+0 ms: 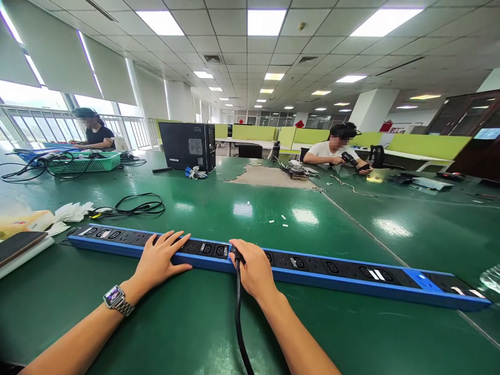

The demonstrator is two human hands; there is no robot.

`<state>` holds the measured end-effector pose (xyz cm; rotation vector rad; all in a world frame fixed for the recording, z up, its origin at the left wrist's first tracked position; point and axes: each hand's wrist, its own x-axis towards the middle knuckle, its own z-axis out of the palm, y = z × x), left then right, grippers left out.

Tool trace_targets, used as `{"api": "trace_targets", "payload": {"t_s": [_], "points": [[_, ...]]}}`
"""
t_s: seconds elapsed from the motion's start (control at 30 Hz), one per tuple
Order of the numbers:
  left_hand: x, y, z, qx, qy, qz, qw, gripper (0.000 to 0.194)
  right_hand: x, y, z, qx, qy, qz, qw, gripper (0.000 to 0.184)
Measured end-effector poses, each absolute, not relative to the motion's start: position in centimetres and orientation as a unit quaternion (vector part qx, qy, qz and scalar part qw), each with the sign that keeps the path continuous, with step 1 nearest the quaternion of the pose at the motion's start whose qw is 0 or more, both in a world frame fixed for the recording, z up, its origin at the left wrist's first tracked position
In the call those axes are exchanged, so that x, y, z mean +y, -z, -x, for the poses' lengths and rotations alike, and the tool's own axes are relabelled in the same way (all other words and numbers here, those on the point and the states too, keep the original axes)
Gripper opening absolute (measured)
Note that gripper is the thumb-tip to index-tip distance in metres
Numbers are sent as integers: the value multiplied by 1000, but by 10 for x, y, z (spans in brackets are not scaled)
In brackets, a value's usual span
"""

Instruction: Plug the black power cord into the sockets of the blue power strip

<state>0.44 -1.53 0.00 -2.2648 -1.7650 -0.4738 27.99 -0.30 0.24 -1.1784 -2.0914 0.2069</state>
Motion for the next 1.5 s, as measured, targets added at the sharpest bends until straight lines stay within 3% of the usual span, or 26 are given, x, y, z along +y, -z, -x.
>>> {"api": "trace_targets", "payload": {"t_s": [0.1, 0.2, 0.27, 0.4, 0.57, 0.77, 1.03, 1.5], "points": [[-16, -4, -9, -607, 181, 767, 99, 74, -9, -5, -281, -824, -47, 473, 308, 43], [-18, -11, -28, -577, 205, 789, 51, 82, -16, 0, -285, -800, 10, 535, 272, 76], [-19, -16, -51, -540, 212, 814, 8, 79, -18, 5, -291, -771, 42, 589, 241, 88], [-14, -18, -107, -477, 243, 842, -66, 66, -18, 11, -305, -741, 76, 641, 184, 71], [-1, -12, -140, -442, 353, 818, -104, 26, -17, 9, -308, -741, 82, 644, 171, 64], [4, -21, -88, -470, 516, 706, -114, 35, -18, 9, -306, -735, 69, 656, 157, 69], [-10, -10, -20, -557, 403, 722, -76, 24, -15, 12, -307, -732, 66, 659, 160, 70], [-2, -12, -19, -537, 285, 794, -10, 28, -12, 9, -305, -726, 40, 667, 161, 72]]}}
